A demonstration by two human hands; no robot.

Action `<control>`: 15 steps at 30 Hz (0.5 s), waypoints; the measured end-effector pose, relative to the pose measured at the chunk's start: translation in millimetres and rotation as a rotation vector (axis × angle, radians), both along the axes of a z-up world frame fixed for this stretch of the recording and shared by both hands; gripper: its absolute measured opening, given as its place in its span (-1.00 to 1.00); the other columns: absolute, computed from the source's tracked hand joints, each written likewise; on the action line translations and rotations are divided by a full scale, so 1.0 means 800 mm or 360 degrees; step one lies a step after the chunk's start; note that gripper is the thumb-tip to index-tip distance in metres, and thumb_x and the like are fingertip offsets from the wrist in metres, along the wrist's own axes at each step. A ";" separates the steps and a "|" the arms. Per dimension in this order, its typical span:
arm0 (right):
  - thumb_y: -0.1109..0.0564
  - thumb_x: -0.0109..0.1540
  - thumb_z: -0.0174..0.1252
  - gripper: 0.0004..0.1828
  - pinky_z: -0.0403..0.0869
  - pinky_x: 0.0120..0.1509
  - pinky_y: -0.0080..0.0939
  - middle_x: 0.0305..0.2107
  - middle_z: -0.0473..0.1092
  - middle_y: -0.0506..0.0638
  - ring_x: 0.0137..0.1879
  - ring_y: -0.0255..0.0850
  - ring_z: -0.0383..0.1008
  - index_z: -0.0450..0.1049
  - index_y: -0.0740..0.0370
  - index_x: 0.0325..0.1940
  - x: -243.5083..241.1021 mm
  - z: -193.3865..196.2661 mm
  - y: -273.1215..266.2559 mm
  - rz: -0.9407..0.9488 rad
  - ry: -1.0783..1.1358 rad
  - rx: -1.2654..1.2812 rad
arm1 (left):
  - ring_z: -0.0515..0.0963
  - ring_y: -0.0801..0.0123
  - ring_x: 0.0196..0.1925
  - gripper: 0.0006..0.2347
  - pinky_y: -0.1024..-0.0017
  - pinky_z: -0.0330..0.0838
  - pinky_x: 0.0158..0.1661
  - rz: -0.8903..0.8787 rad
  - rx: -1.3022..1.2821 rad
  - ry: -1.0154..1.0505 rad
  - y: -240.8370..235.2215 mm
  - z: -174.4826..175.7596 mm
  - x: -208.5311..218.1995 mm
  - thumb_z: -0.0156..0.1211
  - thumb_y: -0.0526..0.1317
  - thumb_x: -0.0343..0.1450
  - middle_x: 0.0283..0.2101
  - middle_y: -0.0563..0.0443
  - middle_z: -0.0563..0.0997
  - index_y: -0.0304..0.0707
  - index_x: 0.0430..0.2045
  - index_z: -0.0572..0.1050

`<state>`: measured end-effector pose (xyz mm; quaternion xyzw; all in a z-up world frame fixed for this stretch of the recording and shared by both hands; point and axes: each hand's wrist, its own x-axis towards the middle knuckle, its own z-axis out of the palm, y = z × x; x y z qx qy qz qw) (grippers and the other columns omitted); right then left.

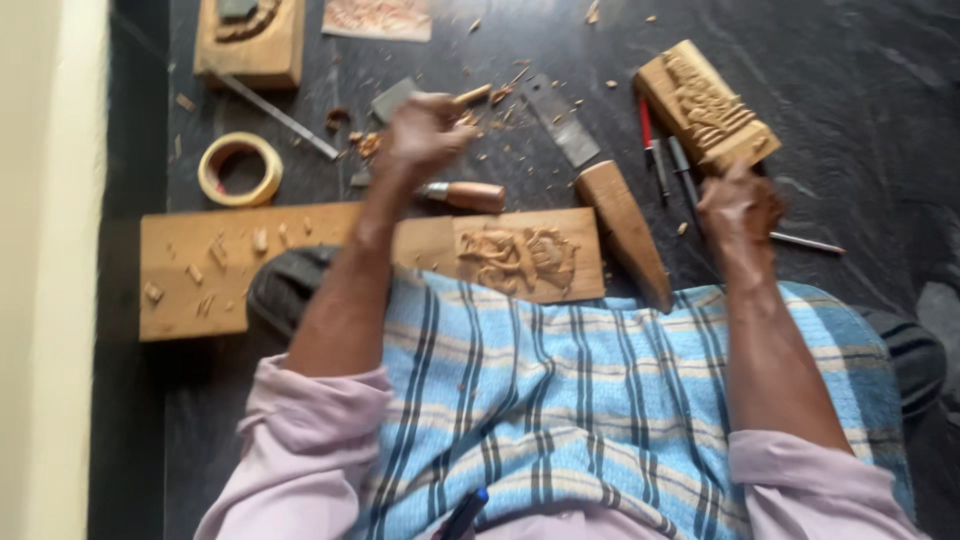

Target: The person carves a wooden block using a chisel and wooden mallet. They hold the chisel in the left hand and strike it with the mallet in the right hand to shape the wood, producing wood shavings.

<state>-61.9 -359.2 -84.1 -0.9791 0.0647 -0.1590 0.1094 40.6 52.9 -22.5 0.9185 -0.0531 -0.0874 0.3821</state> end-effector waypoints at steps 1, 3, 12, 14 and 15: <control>0.15 0.44 0.10 -0.83 0.40 -0.55 -0.22 -0.47 0.50 0.19 -0.55 -0.17 0.47 0.40 0.34 -0.10 -0.002 0.023 0.012 0.0078 -0.0159 0.0020 | 0.70 0.49 -0.41 -0.69 0.50 0.63 -0.43 0.0043 -0.0220 0.0116 -0.016 0.000 -0.018 0.29 -0.19 0.32 -0.26 -0.07 0.73 -0.21 -0.05 0.59; 0.20 0.51 0.09 -0.87 0.61 -0.28 -0.20 -0.25 0.55 0.20 -0.26 -0.15 0.62 0.41 0.36 -0.04 -0.002 0.070 0.054 0.0402 -0.0368 0.0250 | 0.70 0.45 -0.45 -0.68 0.54 0.68 -0.46 -0.0050 -0.0568 0.0246 -0.047 -0.001 -0.051 0.27 -0.19 0.35 -0.24 -0.07 0.71 -0.26 -0.03 0.55; 0.16 0.18 0.45 -0.78 0.59 -0.26 -0.24 -0.40 0.54 0.00 -0.33 -0.26 0.58 0.50 0.21 -0.26 0.010 0.125 0.243 0.0768 -0.0400 0.0584 | 0.67 0.52 -0.40 -0.87 0.56 0.65 -0.40 -0.0051 -0.1663 -0.0239 -0.095 -0.043 -0.120 0.29 -0.42 0.41 -0.34 -0.09 0.71 -0.39 -0.21 0.61; 0.17 0.17 0.45 -0.78 0.57 -0.27 -0.25 -0.42 0.53 -0.04 -0.35 -0.28 0.57 0.49 0.18 -0.26 0.012 0.117 0.255 0.0732 -0.0415 0.0651 | 0.67 0.55 -0.46 -0.92 0.58 0.61 -0.47 0.0091 -0.1656 -0.0146 -0.086 -0.048 -0.118 0.33 -0.37 0.40 -0.43 -0.04 0.71 -0.36 -0.29 0.63; 0.18 0.16 0.45 -0.77 0.57 -0.28 -0.25 -0.43 0.53 -0.06 -0.36 -0.29 0.57 0.48 0.16 -0.26 0.013 0.114 0.258 0.0713 -0.0420 0.0684 | 0.65 0.56 -0.48 -0.94 0.59 0.58 -0.48 0.0113 -0.1697 -0.0115 -0.086 -0.051 -0.118 0.32 -0.38 0.41 -0.44 -0.03 0.70 -0.35 -0.30 0.64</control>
